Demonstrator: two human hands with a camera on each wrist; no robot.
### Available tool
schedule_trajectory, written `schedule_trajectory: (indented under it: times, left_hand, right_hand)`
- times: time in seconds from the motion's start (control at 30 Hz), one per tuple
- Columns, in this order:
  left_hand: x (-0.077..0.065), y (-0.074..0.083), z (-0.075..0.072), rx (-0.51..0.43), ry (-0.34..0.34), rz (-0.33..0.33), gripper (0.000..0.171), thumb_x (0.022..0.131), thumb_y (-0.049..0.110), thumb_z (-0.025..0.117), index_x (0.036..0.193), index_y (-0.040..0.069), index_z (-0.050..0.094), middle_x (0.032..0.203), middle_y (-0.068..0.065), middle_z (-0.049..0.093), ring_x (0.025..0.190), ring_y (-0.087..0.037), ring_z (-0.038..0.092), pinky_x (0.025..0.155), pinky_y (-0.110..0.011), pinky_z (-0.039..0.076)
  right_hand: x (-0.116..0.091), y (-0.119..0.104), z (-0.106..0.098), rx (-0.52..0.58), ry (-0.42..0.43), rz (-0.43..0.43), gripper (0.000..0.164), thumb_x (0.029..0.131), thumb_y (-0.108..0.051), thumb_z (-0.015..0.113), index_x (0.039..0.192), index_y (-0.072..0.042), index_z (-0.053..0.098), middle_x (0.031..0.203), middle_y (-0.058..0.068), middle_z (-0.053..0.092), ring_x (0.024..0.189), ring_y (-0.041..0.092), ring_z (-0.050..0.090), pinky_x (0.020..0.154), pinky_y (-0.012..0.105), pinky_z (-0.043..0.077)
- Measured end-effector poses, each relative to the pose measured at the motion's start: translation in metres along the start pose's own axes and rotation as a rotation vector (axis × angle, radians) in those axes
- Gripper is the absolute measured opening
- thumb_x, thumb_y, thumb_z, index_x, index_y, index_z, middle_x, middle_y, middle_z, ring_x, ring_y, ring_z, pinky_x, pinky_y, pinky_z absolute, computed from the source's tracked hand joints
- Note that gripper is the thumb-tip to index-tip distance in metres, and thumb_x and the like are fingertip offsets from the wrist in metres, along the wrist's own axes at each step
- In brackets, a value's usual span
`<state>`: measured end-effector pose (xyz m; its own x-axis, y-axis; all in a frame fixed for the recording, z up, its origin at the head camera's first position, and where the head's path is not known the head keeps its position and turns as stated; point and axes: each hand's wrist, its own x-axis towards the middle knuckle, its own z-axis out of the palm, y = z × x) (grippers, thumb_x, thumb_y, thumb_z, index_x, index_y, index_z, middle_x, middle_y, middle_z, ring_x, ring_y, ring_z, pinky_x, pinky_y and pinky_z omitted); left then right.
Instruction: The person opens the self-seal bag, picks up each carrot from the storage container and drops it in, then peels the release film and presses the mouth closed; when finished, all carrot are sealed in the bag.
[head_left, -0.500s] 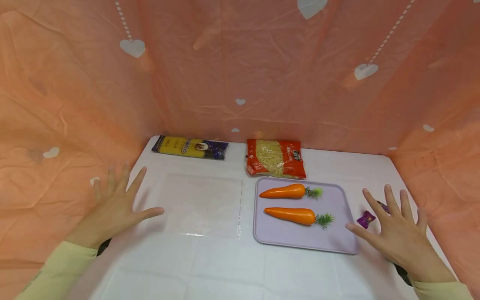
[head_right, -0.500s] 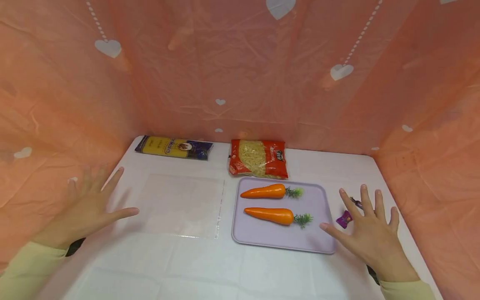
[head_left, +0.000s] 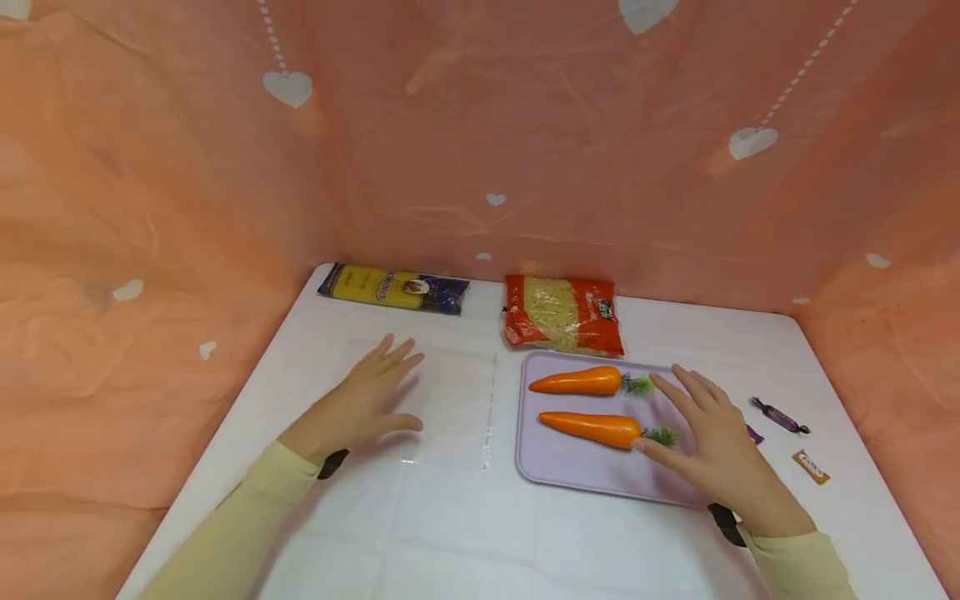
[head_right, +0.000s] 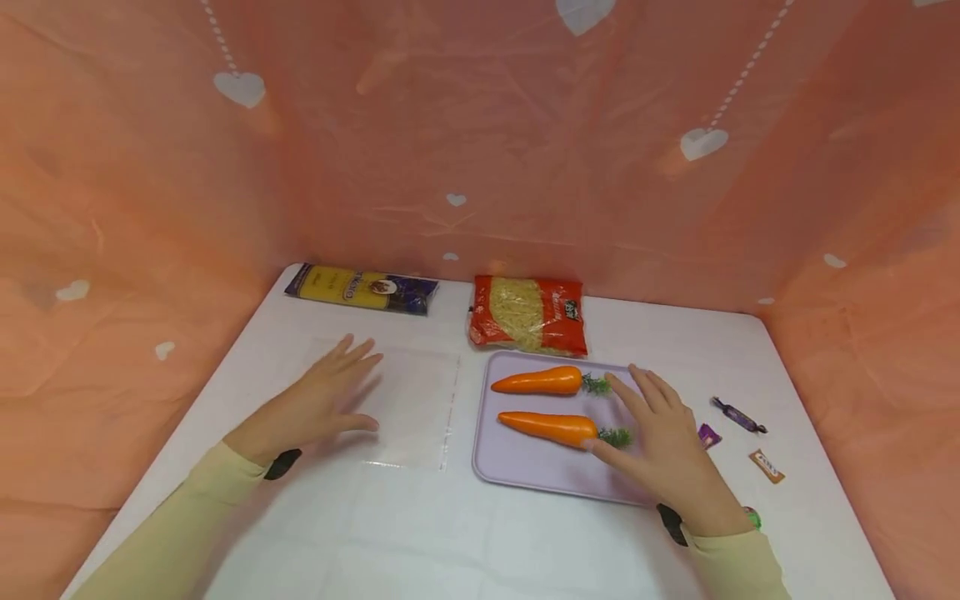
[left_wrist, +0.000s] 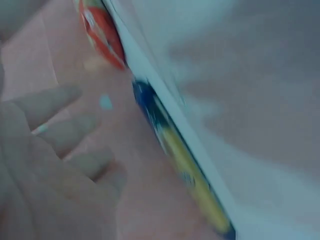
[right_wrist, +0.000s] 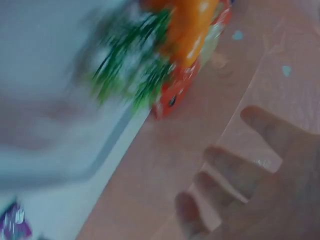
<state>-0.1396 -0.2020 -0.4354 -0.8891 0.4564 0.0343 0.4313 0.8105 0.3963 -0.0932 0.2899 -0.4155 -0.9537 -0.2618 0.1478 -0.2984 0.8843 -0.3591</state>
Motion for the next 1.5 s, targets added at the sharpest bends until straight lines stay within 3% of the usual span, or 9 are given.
schedule_trajectory:
  times: [0.1, 0.2, 0.43, 0.7, 1.03, 1.27, 1.5]
  left_hand:
    - [0.013, 0.008, 0.011, -0.104, -0.038, 0.025, 0.073, 0.083, 0.045, 0.081, 0.146, 0.020, 0.055, 0.158, 0.002, 0.044, 0.154, -0.023, 0.028, 0.123, -0.050, 0.031]
    - [0.023, 0.013, 0.020, -0.159, -0.078, 0.029, 0.053, 0.086, 0.039, 0.081, 0.135, 0.023, 0.067, 0.147, 0.009, 0.057, 0.147, -0.015, 0.041, 0.119, -0.044, 0.039]
    - [0.036, 0.022, 0.030, -0.132, -0.096, 0.072, 0.043, 0.086, 0.038, 0.079, 0.126, 0.023, 0.073, 0.134, 0.006, 0.067, 0.137, -0.017, 0.054, 0.115, -0.043, 0.044]
    - [0.044, 0.031, 0.041, -0.040, -0.056, 0.109, 0.034, 0.089, 0.038, 0.077, 0.120, 0.022, 0.077, 0.127, 0.004, 0.071, 0.128, -0.016, 0.062, 0.111, -0.045, 0.048]
    - [0.046, 0.036, 0.047, 0.018, 0.023, 0.121, 0.021, 0.092, 0.031, 0.074, 0.111, 0.024, 0.080, 0.120, 0.006, 0.074, 0.119, -0.014, 0.068, 0.104, -0.042, 0.053]
    - [0.048, 0.036, 0.047, 0.024, 0.077, 0.120, 0.015, 0.091, 0.027, 0.076, 0.104, 0.023, 0.082, 0.111, 0.006, 0.077, 0.108, -0.014, 0.073, 0.095, -0.040, 0.058]
    - [0.051, 0.036, 0.048, 0.009, 0.107, 0.116, 0.011, 0.091, 0.021, 0.075, 0.097, 0.022, 0.084, 0.105, 0.006, 0.078, 0.100, -0.014, 0.075, 0.086, -0.036, 0.061]
  right_hand:
    - [0.008, -0.008, 0.008, 0.072, 0.000, -0.069, 0.078, 0.082, -0.054, 0.079, 0.147, -0.021, 0.052, 0.156, 0.013, 0.043, 0.141, 0.040, 0.038, 0.105, 0.075, 0.034]
    - [0.013, -0.016, 0.016, 0.112, -0.001, -0.121, 0.069, 0.083, -0.049, 0.080, 0.140, -0.017, 0.059, 0.147, 0.009, 0.053, 0.134, 0.035, 0.048, 0.105, 0.067, 0.043]
    - [0.021, -0.021, 0.035, 0.131, -0.086, -0.111, 0.057, 0.083, -0.044, 0.082, 0.132, -0.021, 0.066, 0.138, 0.002, 0.061, 0.130, 0.030, 0.055, 0.108, 0.056, 0.047]
    - [0.022, -0.022, 0.045, 0.128, -0.142, -0.068, 0.050, 0.082, -0.030, 0.085, 0.128, -0.020, 0.069, 0.128, 0.002, 0.066, 0.118, 0.027, 0.061, 0.105, 0.054, 0.050]
    - [0.027, -0.023, 0.043, 0.100, -0.163, -0.051, 0.039, 0.083, -0.028, 0.084, 0.120, -0.024, 0.073, 0.118, -0.002, 0.070, 0.108, 0.023, 0.063, 0.100, 0.051, 0.054]
    - [0.043, -0.043, 0.036, 0.133, -0.144, -0.105, 0.037, 0.086, -0.030, 0.082, 0.121, -0.024, 0.072, 0.123, -0.001, 0.070, 0.113, 0.024, 0.064, 0.103, 0.051, 0.053]
    - [0.064, -0.068, 0.041, 0.200, -0.166, -0.118, 0.041, 0.086, -0.027, 0.081, 0.125, -0.030, 0.070, 0.123, -0.012, 0.068, 0.111, 0.017, 0.060, 0.099, 0.043, 0.054]
